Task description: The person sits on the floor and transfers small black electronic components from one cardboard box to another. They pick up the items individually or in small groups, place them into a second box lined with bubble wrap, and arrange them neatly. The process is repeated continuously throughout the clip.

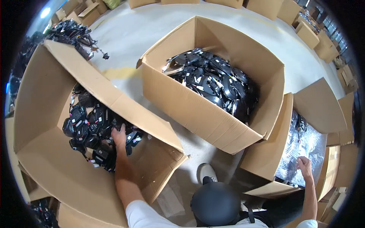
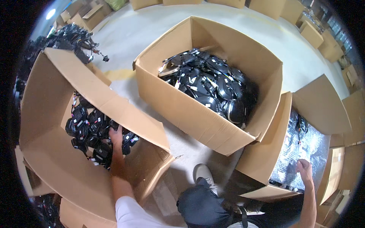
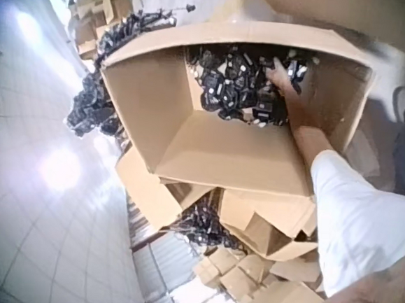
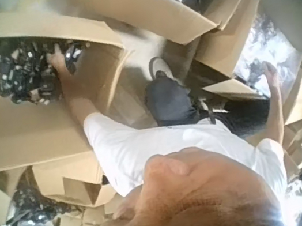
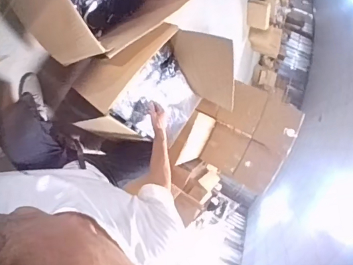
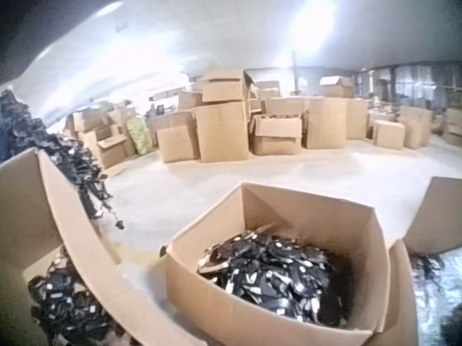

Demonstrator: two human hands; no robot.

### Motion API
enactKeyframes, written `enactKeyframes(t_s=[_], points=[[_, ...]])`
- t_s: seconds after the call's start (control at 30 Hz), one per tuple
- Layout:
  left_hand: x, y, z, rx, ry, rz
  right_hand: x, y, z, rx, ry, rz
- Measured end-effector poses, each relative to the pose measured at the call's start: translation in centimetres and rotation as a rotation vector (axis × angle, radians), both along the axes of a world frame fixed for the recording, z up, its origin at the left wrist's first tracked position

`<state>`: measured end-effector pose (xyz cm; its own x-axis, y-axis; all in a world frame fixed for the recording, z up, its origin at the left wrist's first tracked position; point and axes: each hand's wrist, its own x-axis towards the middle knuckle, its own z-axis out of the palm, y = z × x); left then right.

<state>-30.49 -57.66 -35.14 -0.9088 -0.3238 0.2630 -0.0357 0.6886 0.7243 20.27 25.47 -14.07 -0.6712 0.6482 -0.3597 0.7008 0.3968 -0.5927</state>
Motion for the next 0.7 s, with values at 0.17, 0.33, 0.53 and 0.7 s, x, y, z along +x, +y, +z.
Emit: enactKeyframes(t_s=[0.17, 0.33, 0.53, 0.7], points=[[6.7, -1.0, 6.4, 0.281, -0.117, -0.050, -1.0, -1.4, 3.6, 0.027, 0.111, -0.040], [12.3, 1.9, 20.2, 0.629, -0.322, -0.250, -3.2, -4.3, 6.3, 0.068, 0.217, -0.007], [20.4, 7.8, 38.4, 0.755, -0.653, -0.735, -16.5, -21.5, 14.8, -0.244, 0.481, 0.605], [22.9, 18.6, 43.1, 0.402, -0.990, -1.261, -23.6, -34.7, 18.8, -0.577, 0.809, 1.147]])
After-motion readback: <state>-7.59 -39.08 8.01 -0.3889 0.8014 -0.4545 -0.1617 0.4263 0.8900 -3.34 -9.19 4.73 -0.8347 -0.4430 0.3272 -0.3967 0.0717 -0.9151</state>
